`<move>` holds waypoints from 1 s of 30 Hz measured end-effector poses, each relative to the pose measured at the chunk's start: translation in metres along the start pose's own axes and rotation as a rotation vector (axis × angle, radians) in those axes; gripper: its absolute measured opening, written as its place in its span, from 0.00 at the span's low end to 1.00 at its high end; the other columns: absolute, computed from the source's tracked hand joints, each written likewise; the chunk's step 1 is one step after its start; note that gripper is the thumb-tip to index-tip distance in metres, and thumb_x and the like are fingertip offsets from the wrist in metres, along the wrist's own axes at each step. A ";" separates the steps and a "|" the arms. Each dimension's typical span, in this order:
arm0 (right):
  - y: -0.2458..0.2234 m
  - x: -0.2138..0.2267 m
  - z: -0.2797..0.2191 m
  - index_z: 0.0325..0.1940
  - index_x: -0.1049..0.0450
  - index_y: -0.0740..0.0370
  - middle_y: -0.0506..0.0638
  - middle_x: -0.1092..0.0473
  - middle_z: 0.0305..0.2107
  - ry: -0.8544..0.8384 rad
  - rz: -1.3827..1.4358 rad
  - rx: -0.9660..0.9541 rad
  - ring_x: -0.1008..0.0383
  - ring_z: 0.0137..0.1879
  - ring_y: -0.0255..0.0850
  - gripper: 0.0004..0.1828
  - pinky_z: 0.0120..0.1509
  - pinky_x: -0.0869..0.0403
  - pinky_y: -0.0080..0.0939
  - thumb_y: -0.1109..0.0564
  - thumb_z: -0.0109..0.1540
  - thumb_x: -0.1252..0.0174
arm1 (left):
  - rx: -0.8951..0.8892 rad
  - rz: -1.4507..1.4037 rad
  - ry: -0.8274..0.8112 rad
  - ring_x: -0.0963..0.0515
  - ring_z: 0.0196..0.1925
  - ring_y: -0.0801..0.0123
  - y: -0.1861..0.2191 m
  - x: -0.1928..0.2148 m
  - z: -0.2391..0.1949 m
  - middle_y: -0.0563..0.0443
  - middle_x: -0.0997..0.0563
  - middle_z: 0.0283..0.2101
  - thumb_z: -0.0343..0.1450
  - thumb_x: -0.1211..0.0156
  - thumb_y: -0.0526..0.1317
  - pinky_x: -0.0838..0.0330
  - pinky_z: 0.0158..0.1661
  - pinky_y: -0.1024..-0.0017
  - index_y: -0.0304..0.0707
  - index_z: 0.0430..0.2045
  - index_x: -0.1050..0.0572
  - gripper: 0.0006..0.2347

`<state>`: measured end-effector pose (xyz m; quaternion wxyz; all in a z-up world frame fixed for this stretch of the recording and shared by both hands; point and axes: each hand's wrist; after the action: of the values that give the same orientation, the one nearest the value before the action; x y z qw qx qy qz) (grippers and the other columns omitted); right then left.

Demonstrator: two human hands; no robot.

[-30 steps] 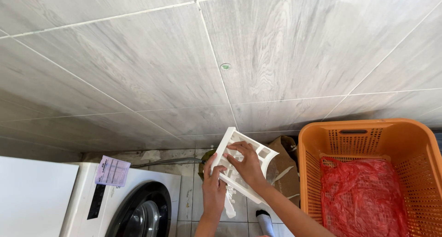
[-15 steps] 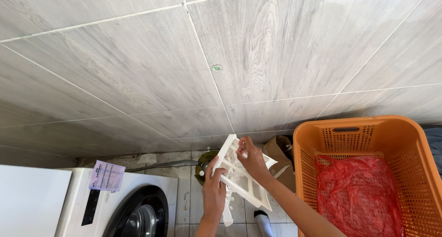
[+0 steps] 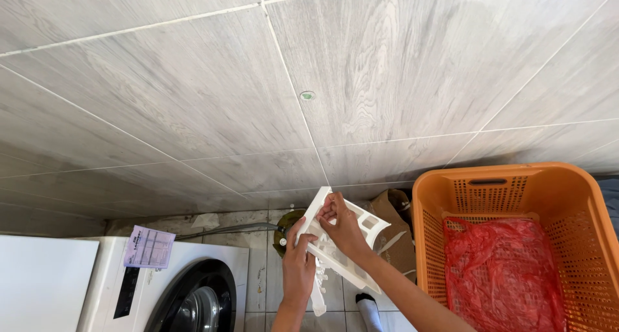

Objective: Cleaning a dryer lint filter and sorting brown clothes in a laundry basket

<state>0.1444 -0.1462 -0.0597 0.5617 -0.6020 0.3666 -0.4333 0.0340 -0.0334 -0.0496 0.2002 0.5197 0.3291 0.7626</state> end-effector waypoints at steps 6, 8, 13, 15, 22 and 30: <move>0.084 0.024 0.031 0.49 0.40 0.59 0.49 0.31 0.32 0.120 -0.109 0.014 0.28 0.36 0.37 0.21 0.42 0.23 0.35 0.74 0.58 0.43 | 0.059 -0.004 0.001 0.17 0.48 0.65 -0.015 0.010 0.006 0.57 0.32 0.68 0.60 0.43 0.19 0.24 0.37 0.66 0.42 0.36 0.29 0.17; 0.092 0.029 0.029 0.48 0.36 0.60 0.48 0.32 0.32 0.158 -0.079 -0.001 0.32 0.36 0.35 0.16 0.43 0.29 0.36 0.71 0.60 0.44 | 0.084 -0.011 -0.006 0.18 0.52 0.63 -0.020 0.012 0.006 0.57 0.32 0.68 0.62 0.42 0.21 0.24 0.41 0.64 0.42 0.35 0.29 0.15; 0.019 0.014 -0.008 0.66 0.29 0.41 0.41 0.32 0.66 -0.282 -0.170 -0.038 0.26 0.64 0.39 0.23 0.71 0.28 0.43 0.56 0.67 0.50 | 0.127 -0.003 -0.054 0.17 0.41 0.68 -0.017 0.016 0.009 0.60 0.32 0.67 0.61 0.44 0.20 0.26 0.37 0.65 0.43 0.36 0.29 0.16; 0.013 0.010 -0.011 0.73 0.43 0.45 0.43 0.46 0.72 -0.439 -0.249 0.004 0.45 0.74 0.39 0.30 0.78 0.48 0.45 0.42 0.66 0.62 | 0.097 0.023 -0.047 0.18 0.43 0.67 -0.021 0.012 0.010 0.61 0.32 0.67 0.62 0.43 0.21 0.27 0.38 0.65 0.43 0.36 0.29 0.16; 0.080 0.017 0.006 0.80 0.73 0.53 0.51 0.76 0.79 0.121 -0.443 -0.098 0.77 0.82 0.47 0.46 0.81 0.65 0.66 0.28 0.66 0.78 | -0.052 0.209 -0.104 0.36 0.74 0.52 -0.027 0.006 0.006 0.52 0.36 0.71 0.59 0.49 0.18 0.28 0.58 0.56 0.40 0.35 0.31 0.17; 0.055 0.016 -0.003 0.79 0.60 0.49 0.48 0.64 0.78 0.068 -0.416 -0.108 0.66 0.82 0.47 0.39 0.82 0.71 0.68 0.31 0.68 0.75 | -0.151 0.280 -0.070 0.38 0.75 0.52 -0.030 -0.003 0.005 0.50 0.35 0.68 0.58 0.46 0.18 0.28 0.61 0.56 0.39 0.34 0.30 0.17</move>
<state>0.1496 -0.1678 -0.1129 0.4142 -0.6790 0.2761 -0.5396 0.0391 -0.0131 -0.0717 0.1419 0.5704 0.1878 0.7869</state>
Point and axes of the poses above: each hand's wrist, its own z-axis towards the middle knuckle, its own x-axis out of the back of the hand, y = z × x
